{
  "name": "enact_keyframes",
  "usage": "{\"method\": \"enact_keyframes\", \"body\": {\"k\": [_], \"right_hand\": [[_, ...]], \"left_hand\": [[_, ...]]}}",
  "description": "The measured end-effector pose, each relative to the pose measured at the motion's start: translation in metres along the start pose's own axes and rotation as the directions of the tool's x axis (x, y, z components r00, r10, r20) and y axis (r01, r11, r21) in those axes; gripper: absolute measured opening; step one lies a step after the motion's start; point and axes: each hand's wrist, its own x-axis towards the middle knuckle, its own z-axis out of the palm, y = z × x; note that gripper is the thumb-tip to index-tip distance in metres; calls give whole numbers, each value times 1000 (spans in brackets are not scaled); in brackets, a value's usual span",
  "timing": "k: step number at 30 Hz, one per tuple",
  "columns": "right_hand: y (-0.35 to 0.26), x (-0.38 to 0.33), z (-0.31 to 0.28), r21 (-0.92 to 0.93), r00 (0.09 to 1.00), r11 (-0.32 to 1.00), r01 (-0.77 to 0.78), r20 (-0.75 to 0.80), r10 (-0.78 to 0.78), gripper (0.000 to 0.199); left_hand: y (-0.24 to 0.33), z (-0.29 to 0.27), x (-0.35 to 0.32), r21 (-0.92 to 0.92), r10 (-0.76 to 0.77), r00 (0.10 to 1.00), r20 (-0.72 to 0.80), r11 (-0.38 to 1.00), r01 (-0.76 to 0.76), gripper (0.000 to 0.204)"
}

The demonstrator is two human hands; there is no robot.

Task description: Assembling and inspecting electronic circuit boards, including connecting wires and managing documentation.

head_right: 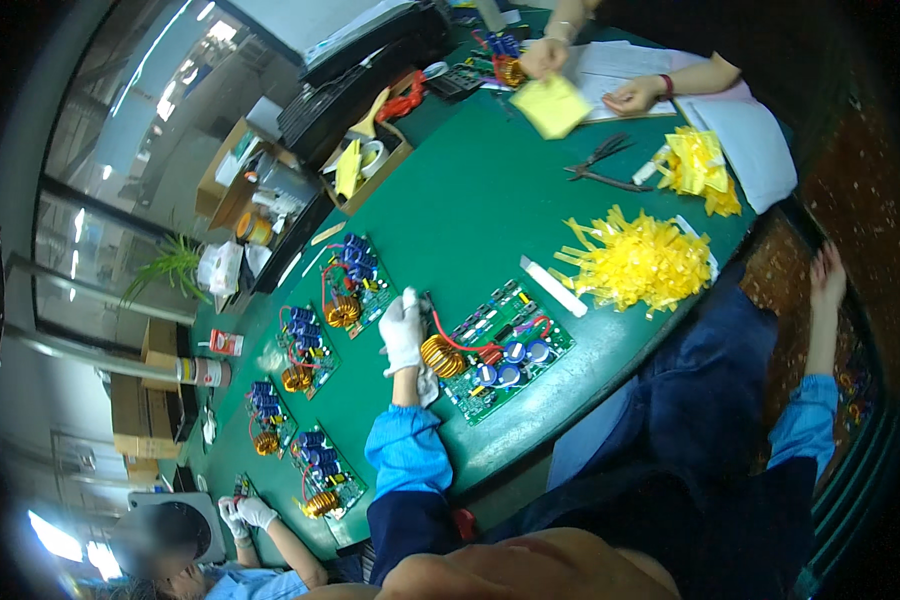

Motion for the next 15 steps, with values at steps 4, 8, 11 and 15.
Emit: {"method": "enact_keyframes", "body": {"k": [4, 8, 11, 15], "right_hand": [[-12, -193, 320, -376, 711, 768, 518, 689, -142, 29], [52, -295, 468, -224, 176, 561, 797, 974, 140, 23], [104, -367, 539, 94, -139, 221, 971, 971, 196, 28], [231, -439, 634, 246, -268, 142, 959, 950, 162, 30]], "left_hand": [[-15, 2, 17, -17, 81, 996, 46, 997, -81, 42], [-19, 19, 21, 41, 134, 990, 46, 990, -136, 44], [-8, 17, 21, 132, 187, 981, 59, 972, -193, 47], [-18, 9, 22, 173, 287, 957, -28, 945, -278, 37]]}}
